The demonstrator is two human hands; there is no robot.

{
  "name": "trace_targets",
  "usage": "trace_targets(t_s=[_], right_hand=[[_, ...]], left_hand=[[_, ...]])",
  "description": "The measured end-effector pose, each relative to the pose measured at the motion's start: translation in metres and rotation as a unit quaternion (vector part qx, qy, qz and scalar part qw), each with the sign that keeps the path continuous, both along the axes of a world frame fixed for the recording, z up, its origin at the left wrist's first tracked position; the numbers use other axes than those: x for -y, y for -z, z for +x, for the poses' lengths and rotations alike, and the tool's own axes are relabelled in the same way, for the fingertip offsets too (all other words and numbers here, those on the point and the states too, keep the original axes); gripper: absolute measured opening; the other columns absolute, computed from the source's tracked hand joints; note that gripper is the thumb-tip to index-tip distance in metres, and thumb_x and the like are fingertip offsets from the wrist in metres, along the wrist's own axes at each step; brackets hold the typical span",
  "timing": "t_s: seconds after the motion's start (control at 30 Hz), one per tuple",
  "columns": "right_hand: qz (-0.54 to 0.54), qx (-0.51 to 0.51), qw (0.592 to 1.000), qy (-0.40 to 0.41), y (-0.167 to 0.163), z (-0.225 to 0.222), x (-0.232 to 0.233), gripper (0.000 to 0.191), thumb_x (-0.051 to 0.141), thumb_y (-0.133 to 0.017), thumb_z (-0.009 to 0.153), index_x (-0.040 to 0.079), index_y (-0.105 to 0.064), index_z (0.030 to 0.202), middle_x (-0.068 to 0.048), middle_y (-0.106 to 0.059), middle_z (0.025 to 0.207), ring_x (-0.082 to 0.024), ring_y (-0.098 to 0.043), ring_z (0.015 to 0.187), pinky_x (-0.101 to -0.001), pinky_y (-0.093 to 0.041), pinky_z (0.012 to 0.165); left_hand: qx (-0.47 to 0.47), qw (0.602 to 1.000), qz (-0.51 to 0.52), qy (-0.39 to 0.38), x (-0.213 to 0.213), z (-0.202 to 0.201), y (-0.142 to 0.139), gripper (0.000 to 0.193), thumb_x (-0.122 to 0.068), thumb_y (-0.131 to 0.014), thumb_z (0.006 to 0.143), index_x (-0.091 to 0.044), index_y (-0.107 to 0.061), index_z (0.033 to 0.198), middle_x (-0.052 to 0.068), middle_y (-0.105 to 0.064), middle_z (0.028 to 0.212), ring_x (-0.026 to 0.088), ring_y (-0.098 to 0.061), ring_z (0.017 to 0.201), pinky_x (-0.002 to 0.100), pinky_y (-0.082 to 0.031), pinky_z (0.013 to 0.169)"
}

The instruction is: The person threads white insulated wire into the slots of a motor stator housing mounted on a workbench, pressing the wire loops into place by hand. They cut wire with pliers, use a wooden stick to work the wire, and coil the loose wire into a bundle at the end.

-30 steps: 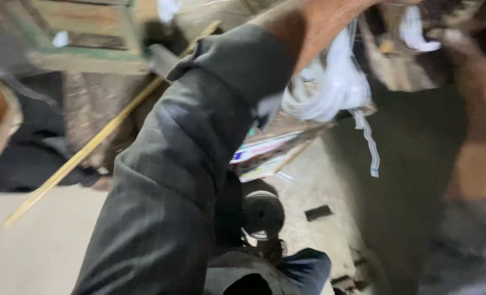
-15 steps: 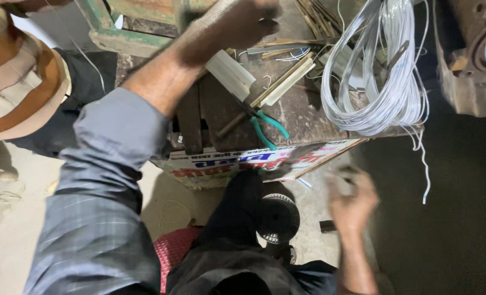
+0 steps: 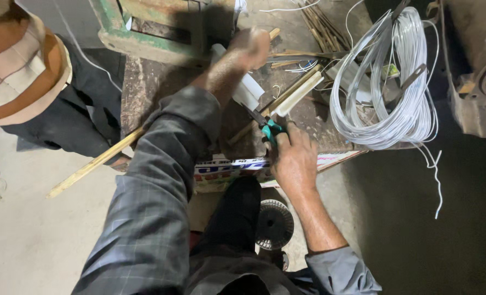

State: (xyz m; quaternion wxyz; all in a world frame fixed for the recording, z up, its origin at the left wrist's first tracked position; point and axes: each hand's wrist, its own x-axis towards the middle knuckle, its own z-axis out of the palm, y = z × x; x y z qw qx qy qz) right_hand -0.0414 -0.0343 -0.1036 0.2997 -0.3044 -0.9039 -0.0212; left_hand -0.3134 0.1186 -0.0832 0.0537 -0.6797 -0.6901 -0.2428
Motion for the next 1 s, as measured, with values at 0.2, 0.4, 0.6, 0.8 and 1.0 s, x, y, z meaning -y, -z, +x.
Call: trace_targets(t_s=[0.2, 0.4, 0.6, 0.8, 1.0], right_hand=[[0.010, 0.009, 0.999, 0.039, -0.001, 0.013, -0.001, 0.031, 0.013, -0.078, 0.075, 0.002, -0.065, 0.101, -0.020, -0.061, 0.128, -0.040, -0.057, 0.112, -0.0532, -0.044, 0.089], [-0.011, -0.031, 0.996, 0.079, -0.009, 0.032, 0.006, 0.031, 0.011, -0.080, 0.076, -0.001, -0.063, 0.099, -0.022, -0.062, 0.125, -0.043, -0.060, 0.109, -0.0513, -0.050, 0.090], [0.000, -0.060, 0.997, 0.054, -0.013, 0.021, 0.005, 0.029, 0.015, -0.081, 0.084, -0.002, -0.063, 0.100, -0.025, -0.061, 0.127, -0.045, -0.060, 0.109, -0.0507, -0.052, 0.089], [-0.047, 0.011, 0.996, 0.070, -0.011, -0.003, 0.005, 0.022, 0.006, -0.073, 0.079, -0.002, -0.065, 0.098, -0.024, -0.061, 0.127, -0.045, -0.058, 0.111, -0.0514, -0.050, 0.091], [-0.036, -0.037, 0.997, 0.048, -0.006, -0.003, -0.009, 0.030, 0.018, -0.075, 0.085, -0.006, -0.065, 0.099, -0.028, -0.063, 0.116, -0.045, -0.060, 0.103, -0.0512, -0.050, 0.087]], left_hand=[[0.007, 0.998, 0.056, 0.019, 0.001, -0.002, 0.007, 0.014, -0.014, -0.076, 0.080, -0.004, -0.077, 0.089, 0.021, -0.073, 0.089, 0.037, -0.071, 0.084, 0.046, -0.057, 0.072], [0.003, 0.999, 0.033, 0.017, -0.019, 0.015, 0.010, 0.015, -0.013, -0.075, 0.078, -0.003, -0.077, 0.089, 0.022, -0.073, 0.092, 0.038, -0.071, 0.089, 0.047, -0.057, 0.077], [-0.001, 1.000, 0.011, 0.004, -0.035, 0.032, 0.001, 0.015, -0.012, -0.074, 0.077, -0.002, -0.077, 0.089, 0.022, -0.074, 0.096, 0.039, -0.071, 0.093, 0.048, -0.057, 0.081], [-0.016, 0.999, -0.038, -0.009, -0.045, 0.064, -0.016, 0.015, -0.010, -0.068, 0.083, -0.006, -0.078, 0.093, 0.020, -0.074, 0.101, 0.036, -0.073, 0.098, 0.046, -0.059, 0.084], [-0.027, 0.998, 0.013, -0.061, -0.043, 0.079, -0.022, 0.019, -0.016, -0.061, 0.089, -0.013, -0.081, 0.088, 0.012, -0.078, 0.098, 0.031, -0.073, 0.099, 0.046, -0.058, 0.081]])
